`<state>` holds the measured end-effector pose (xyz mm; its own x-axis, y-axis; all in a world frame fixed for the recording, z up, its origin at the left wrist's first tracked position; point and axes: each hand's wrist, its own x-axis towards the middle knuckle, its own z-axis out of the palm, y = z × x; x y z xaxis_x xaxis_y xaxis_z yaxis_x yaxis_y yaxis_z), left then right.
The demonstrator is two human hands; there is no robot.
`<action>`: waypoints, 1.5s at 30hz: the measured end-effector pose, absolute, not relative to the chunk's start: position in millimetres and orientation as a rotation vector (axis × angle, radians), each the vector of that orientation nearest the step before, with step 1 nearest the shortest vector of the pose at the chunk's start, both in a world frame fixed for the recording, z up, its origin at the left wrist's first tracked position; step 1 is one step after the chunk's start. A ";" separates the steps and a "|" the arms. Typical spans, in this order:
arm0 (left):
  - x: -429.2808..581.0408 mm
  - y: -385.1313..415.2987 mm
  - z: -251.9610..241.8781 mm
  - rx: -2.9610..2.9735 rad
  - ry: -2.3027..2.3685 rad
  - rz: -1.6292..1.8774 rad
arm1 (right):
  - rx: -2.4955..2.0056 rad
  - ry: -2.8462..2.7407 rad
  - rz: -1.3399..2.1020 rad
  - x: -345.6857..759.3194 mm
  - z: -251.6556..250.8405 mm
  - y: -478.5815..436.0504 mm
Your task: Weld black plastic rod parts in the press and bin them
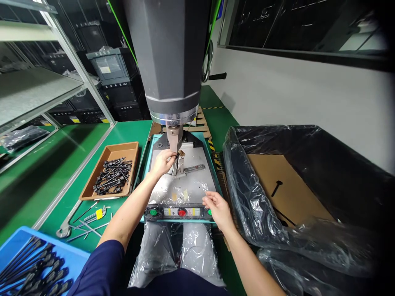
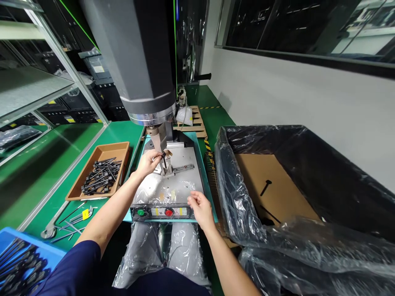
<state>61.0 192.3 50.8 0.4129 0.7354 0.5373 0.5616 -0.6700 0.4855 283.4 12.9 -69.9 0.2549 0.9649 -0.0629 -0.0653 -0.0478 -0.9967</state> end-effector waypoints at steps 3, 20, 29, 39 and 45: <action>63.1 194.1 51.0 2.303 1.156 1.114 | -1.519 -1.083 0.817 301.1 -76.7 25.5; -35.2 93.5 -44.5 1.849 2.025 0.509 | -1.982 -1.455 0.673 287.1 -60.2 79.3; -37.4 96.9 -19.9 1.605 1.807 0.837 | -1.467 -1.053 0.988 288.0 -46.5 69.9; -10.5 197.0 51.5 1.182 1.265 1.409 | -1.264 -0.813 1.037 305.2 34.2 159.5; -2.4 272.1 56.3 1.342 1.389 1.339 | -1.372 -0.788 1.001 310.3 40.2 228.3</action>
<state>-2.4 272.1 56.3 -0.1476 0.9800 0.1337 0.1693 -0.1081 0.9796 310.3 228.3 40.2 0.4001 0.9103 -0.1063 -0.1105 -0.0672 -0.9916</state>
